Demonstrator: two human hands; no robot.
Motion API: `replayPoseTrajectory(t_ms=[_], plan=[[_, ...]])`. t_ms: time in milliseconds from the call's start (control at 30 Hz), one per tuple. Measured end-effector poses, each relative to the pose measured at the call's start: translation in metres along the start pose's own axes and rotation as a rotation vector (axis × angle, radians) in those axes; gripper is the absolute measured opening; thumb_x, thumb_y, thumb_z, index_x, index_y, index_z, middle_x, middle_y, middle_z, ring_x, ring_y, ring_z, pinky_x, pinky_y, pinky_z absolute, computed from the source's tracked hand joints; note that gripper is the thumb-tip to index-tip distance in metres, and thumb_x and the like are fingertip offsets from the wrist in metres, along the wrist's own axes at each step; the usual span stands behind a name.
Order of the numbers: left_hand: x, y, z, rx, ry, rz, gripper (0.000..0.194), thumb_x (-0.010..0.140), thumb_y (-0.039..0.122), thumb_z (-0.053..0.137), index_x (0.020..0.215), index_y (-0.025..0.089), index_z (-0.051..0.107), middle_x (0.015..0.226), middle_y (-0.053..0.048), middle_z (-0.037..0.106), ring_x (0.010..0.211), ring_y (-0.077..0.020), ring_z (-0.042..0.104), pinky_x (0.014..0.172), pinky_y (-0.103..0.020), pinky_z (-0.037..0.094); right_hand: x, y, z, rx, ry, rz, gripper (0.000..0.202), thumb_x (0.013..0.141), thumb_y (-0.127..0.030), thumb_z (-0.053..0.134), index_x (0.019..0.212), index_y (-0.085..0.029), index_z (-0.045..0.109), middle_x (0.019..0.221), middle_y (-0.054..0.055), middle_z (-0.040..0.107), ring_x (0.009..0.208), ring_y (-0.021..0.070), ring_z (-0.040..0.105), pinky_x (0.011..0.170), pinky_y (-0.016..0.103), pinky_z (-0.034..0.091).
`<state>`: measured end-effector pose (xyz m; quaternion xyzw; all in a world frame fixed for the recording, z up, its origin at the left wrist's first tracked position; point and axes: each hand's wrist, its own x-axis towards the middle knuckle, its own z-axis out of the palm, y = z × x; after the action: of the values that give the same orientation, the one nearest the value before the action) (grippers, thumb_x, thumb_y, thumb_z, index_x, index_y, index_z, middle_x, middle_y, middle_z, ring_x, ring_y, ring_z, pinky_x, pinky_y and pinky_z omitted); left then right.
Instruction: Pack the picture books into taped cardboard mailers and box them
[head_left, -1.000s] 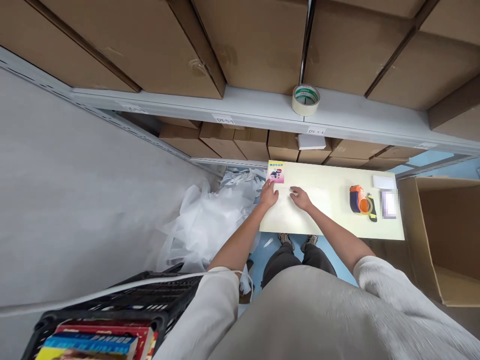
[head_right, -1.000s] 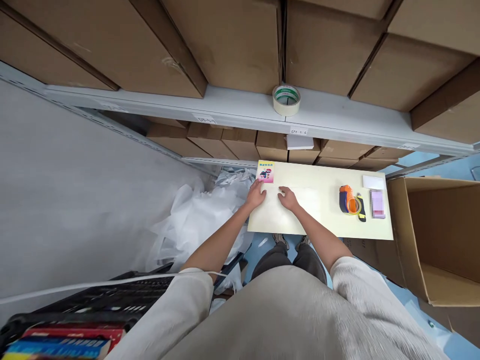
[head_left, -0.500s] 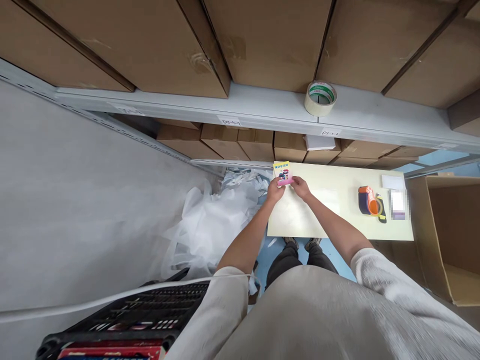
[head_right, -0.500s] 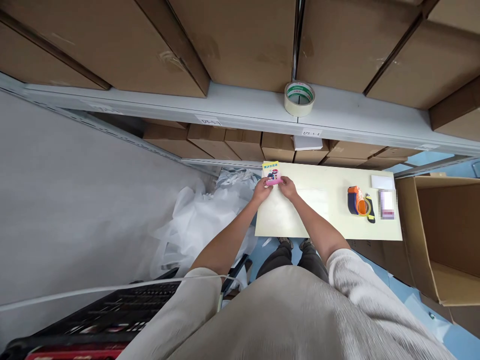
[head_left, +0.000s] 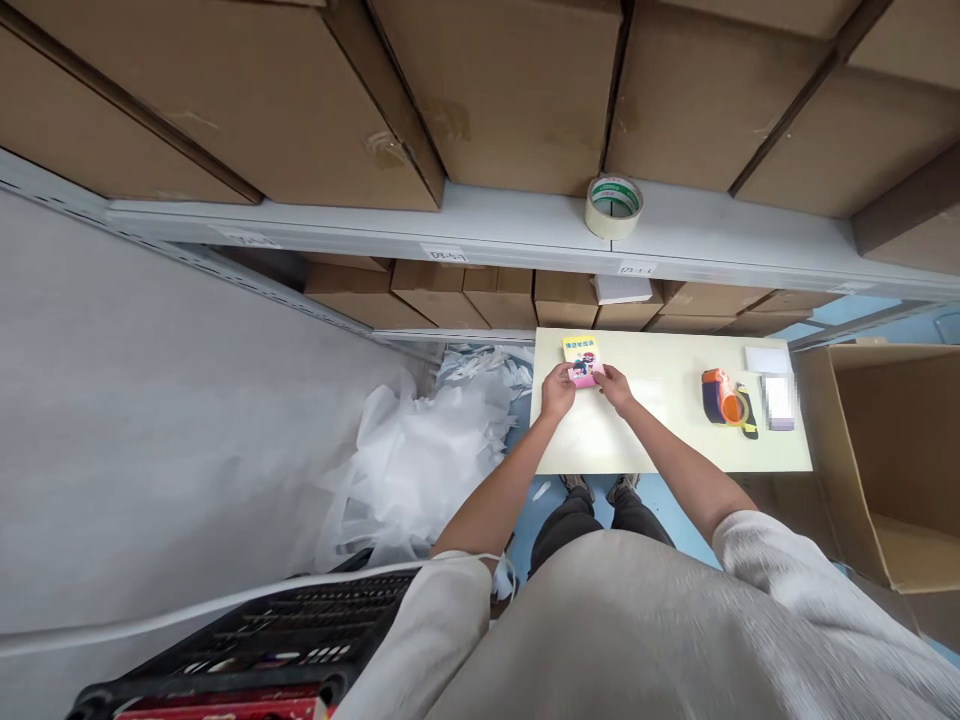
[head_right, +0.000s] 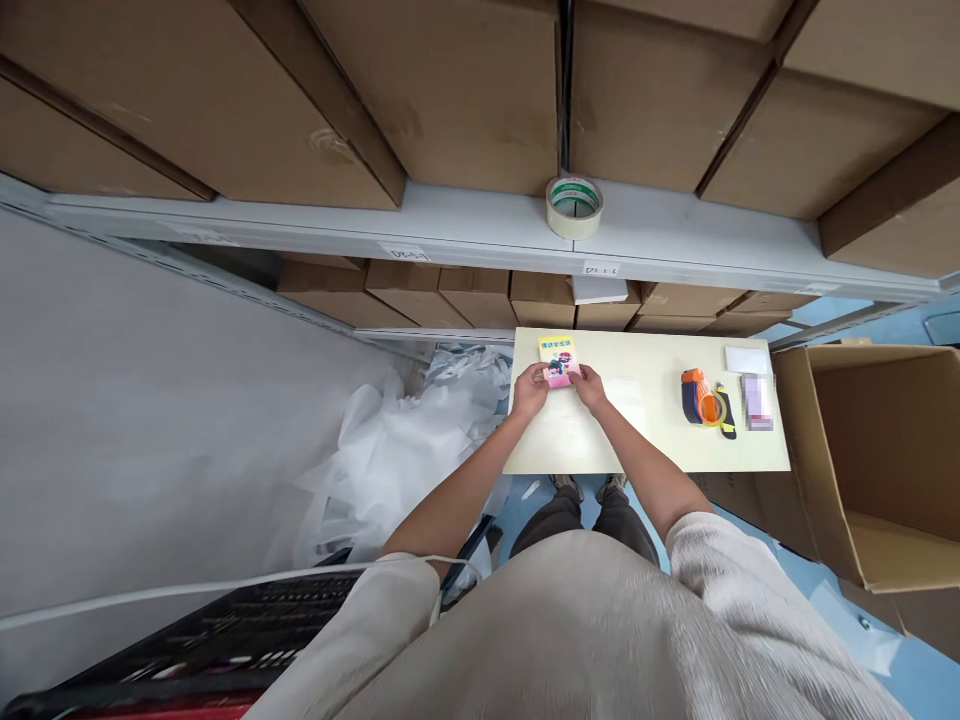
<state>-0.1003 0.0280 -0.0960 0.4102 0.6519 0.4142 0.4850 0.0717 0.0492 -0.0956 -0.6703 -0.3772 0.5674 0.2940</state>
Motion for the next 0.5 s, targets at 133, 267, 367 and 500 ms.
replayPoseTrajectory(t_ms=[133, 267, 367, 500], plan=[[-0.033, 0.005, 0.028, 0.077, -0.131, 0.023, 0.050, 0.082, 0.003, 0.057, 0.126, 0.020, 0.073, 0.127, -0.008, 0.077, 0.106, -0.0225, 0.076, 0.098, -0.036, 0.062, -0.027, 0.013, -0.036, 0.011, 0.064, 0.010, 0.039, 0.079, -0.043, 0.075, 0.109, -0.020, 0.070, 0.097, 0.005, 0.078, 0.084, 0.0216, 0.070, 0.076, 0.035, 0.059], [-0.073, 0.000, 0.052, 0.372, -0.221, 0.123, 0.050, 0.085, 0.006, 0.058, 0.131, 0.021, 0.072, 0.147, -0.012, 0.066, 0.146, -0.0294, 0.056, 0.123, -0.050, 0.048, -0.057, 0.042, -0.069, -0.032, 0.103, 0.045, 0.035, 0.077, -0.044, 0.075, 0.101, -0.021, 0.066, 0.083, 0.004, 0.077, 0.077, 0.0220, 0.070, 0.070, 0.034, 0.059], [-0.099, -0.006, 0.067, 0.550, -0.313, 0.189, 0.056, 0.088, 0.008, 0.058, 0.142, 0.022, 0.067, 0.158, -0.014, 0.058, 0.157, -0.0307, 0.044, 0.129, -0.055, 0.038, -0.073, 0.064, -0.085, -0.074, 0.105, 0.079, 0.030, 0.077, -0.042, 0.075, 0.095, -0.022, 0.063, 0.079, 0.002, 0.076, 0.075, 0.0216, 0.072, 0.070, 0.034, 0.059], [-0.120, -0.014, 0.082, 0.713, -0.424, 0.200, 0.061, 0.093, 0.011, 0.056, 0.153, 0.022, 0.059, 0.169, -0.014, 0.047, 0.158, -0.0321, 0.043, 0.128, -0.053, 0.040, -0.081, 0.082, -0.093, -0.105, 0.078, 0.086, 0.023, 0.078, -0.034, 0.071, 0.096, -0.022, 0.063, 0.083, 0.001, 0.077, 0.077, 0.0209, 0.073, 0.075, 0.034, 0.060]])
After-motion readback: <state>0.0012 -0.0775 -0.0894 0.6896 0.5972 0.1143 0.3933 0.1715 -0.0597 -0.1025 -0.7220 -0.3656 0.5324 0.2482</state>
